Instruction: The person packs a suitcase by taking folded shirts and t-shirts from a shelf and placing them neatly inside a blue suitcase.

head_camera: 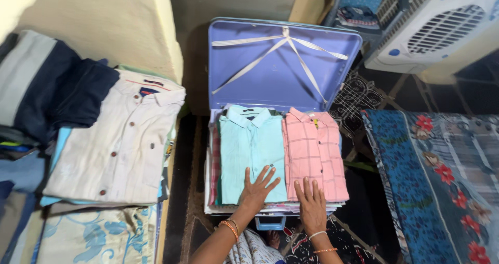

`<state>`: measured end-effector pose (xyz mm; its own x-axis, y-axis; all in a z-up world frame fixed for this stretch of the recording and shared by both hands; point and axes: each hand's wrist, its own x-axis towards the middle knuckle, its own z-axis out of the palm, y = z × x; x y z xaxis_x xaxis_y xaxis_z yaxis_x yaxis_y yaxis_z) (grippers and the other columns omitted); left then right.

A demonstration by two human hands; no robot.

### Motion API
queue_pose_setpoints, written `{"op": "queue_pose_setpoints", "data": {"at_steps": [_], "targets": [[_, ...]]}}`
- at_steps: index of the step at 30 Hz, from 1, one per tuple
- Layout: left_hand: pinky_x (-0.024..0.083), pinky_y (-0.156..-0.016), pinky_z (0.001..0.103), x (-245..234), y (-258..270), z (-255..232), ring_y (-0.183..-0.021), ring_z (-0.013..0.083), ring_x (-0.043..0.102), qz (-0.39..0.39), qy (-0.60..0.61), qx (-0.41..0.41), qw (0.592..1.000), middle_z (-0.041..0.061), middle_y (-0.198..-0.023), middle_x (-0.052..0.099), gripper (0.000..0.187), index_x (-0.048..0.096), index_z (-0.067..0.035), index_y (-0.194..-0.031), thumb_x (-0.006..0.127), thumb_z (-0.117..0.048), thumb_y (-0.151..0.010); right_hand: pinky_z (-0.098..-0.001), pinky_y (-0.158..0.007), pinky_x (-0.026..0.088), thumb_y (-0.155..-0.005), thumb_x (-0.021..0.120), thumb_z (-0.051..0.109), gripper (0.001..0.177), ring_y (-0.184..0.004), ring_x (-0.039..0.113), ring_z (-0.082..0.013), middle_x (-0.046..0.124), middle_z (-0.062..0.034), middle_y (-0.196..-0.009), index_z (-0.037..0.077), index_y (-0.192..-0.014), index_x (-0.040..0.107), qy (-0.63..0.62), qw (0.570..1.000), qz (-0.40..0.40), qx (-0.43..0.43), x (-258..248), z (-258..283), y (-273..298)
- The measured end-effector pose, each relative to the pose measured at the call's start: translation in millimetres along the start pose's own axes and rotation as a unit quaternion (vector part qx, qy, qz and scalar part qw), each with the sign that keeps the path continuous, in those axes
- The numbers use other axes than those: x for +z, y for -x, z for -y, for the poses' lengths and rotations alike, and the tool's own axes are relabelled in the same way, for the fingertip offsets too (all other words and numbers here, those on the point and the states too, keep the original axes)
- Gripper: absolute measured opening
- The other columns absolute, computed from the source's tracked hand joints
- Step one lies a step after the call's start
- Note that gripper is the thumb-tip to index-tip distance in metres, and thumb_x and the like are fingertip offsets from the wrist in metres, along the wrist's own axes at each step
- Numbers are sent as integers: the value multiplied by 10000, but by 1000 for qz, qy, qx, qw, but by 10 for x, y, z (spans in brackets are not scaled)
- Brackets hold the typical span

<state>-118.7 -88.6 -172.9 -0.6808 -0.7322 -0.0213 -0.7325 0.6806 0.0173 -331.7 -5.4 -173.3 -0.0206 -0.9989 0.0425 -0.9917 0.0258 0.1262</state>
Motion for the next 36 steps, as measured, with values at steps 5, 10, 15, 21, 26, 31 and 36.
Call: {"op": "queue_pose_setpoints", "data": {"at_steps": [5, 10, 15, 21, 26, 31, 36], "targets": [[-42, -1227, 658, -364, 176, 93, -1588, 187, -51, 143, 130, -16, 981, -18, -1734, -19, 1028, 139, -283, -1639, 711, -513, -816, -524, -1212, 182, -840, 603, 146, 826, -1536, 145, -310, 179, -68, -1660, 300, -1591, 295, -88, 992, 54, 75, -160, 237, -10], [-60, -1243, 573, -74, 443, 244, -1567, 194, -30, 74, 222, -82, 969, -38, -1712, -6, 875, 104, -269, -1621, 418, -703, -930, -583, -1186, 99, -1022, 546, 271, 633, -1518, 126, -318, 137, -142, -1663, 144, -1569, 254, -172, 984, 9, 48, -34, 607, -209], [48, -1217, 565, 333, 391, 538, -1555, 233, 58, -120, 105, -94, 983, 34, -1714, 98, 651, 200, -219, -1620, 377, -470, -1045, -466, -1216, 229, -970, 563, 372, 786, -1541, 136, -404, 110, -229, -1665, 119, -1597, 161, -385, 921, 64, 3, -144, 1143, -458], [73, -1246, 561, 80, -119, 1144, -1575, 195, 104, -36, 242, -188, 951, 1, -1722, 126, 596, 224, -252, -1610, 371, -430, -1061, -502, -1146, 374, -900, 678, 578, 1074, -1455, 174, -571, 58, -388, -1592, 144, -1600, -10, -241, 956, 166, 38, -445, 1500, -643], [40, -1249, 570, -64, -537, 1545, -1569, 184, 63, 3, 233, -238, 943, -22, -1711, 109, 639, 171, -278, -1622, 332, -494, -1043, -504, -1027, 514, -826, 749, 618, 1200, -1465, 193, -552, 4, -390, -1609, 214, -1598, -76, -240, 945, 213, 62, -555, 1464, -727], [1, -1246, 592, -7, -803, 1796, -1572, 204, 1, 45, 250, -258, 932, -73, -1711, 80, 661, 123, -284, -1631, 256, -540, -1036, -459, -925, 607, -779, 787, 640, 1284, -1477, 233, -522, -5, -376, -1622, 238, -1601, -113, -241, 929, 271, 71, -550, 1402, -852], [67, -1217, 643, 49, -956, 2107, -1569, 237, -3, 61, 262, -341, 900, -23, -1720, 44, 585, 234, -327, -1594, 266, -527, -1045, -464, -917, 595, -777, 801, 651, 1306, -1471, 226, -532, -5, -387, -1606, 244, -1598, -130, -228, 936, 260, 66, -435, 1409, -822]]}}
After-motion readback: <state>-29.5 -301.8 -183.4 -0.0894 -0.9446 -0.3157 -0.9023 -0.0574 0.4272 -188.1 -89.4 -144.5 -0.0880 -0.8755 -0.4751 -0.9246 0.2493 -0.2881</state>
